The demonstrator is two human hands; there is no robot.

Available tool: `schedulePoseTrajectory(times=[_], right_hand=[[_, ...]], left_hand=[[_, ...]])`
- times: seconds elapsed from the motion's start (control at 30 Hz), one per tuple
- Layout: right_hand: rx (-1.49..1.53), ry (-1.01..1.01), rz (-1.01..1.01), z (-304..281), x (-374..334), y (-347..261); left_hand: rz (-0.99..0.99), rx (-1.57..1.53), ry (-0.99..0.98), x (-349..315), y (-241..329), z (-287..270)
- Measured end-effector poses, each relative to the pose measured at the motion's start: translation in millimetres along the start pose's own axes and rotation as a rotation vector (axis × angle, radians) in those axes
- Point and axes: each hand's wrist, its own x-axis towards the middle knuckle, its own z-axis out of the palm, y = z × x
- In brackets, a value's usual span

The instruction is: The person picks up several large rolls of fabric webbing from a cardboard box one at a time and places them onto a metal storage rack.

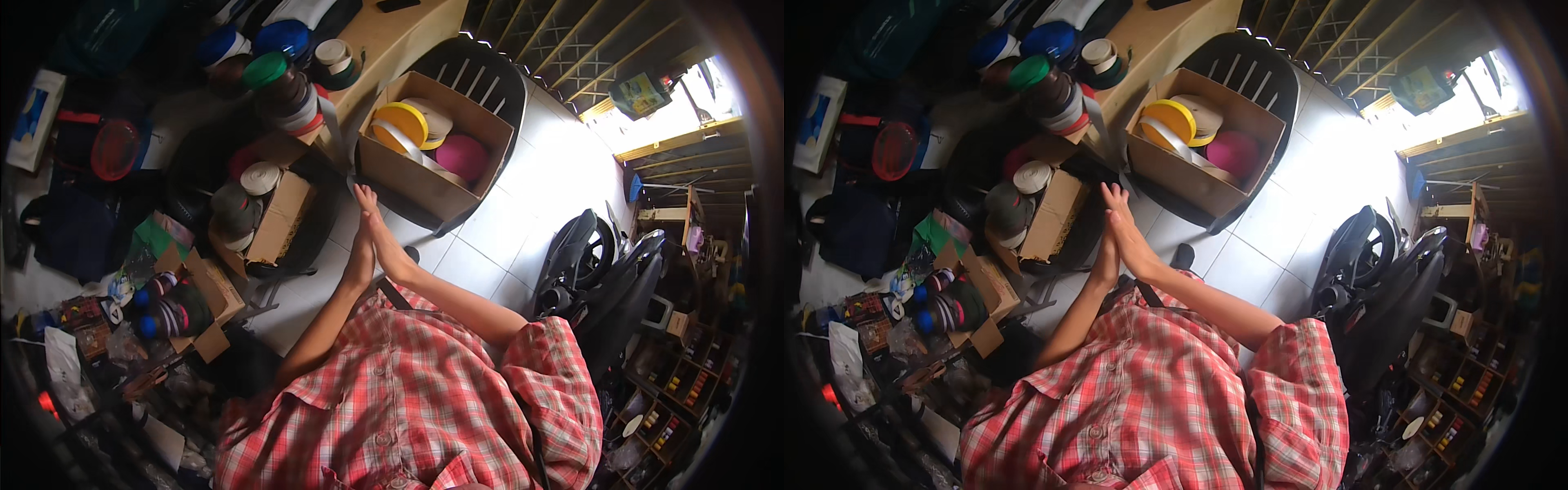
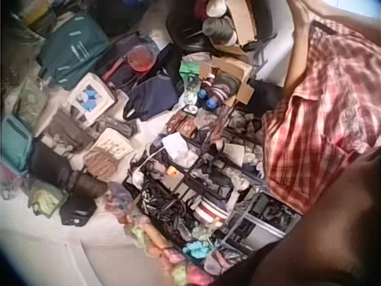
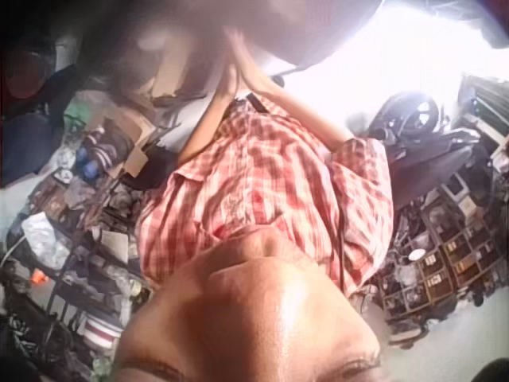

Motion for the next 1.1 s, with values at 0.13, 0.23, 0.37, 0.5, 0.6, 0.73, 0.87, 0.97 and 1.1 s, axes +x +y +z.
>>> schedulePoseTrajectory(times=[0.13, 0.23, 0.37, 0.5, 0.6, 0.73, 0.87, 0.97, 1.1], right_hand=[[-0.078, -0.054, 0.056, -81, -12, 24], [0.005, 0.079, 0.301, -129, -17, 54], [0.154, 0.295, 0.392, -157, -1, 57], [0.165, 0.427, 0.396, -172, 31, 71], [0.206, 0.56, 0.434, -184, 50, 77], [0.301, 0.689, 0.5, -195, 77, 96], [0.312, 0.736, 0.575, -210, 105, 121], [0.301, 0.758, 0.649, -229, 121, 144], [0.369, 0.807, 0.712, -261, 133, 194]], left_hand=[[-0.202, -0.272, -0.106, 30, -43, 30], [-0.412, -0.231, -0.145, 57, -54, 37], [-0.457, -0.242, -0.25, 112, -97, 37], [-0.293, -0.118, -0.237, 185, -169, 24], [-0.194, 0.189, -0.232, 247, -189, 13], [0.073, 0.624, -0.329, 323, -219, -8], [0.192, 0.968, -0.338, 378, -247, -21], [0.111, 1.048, -0.529, 405, -264, -31], [0.01, 1.071, -0.755, 405, -265, -32]])
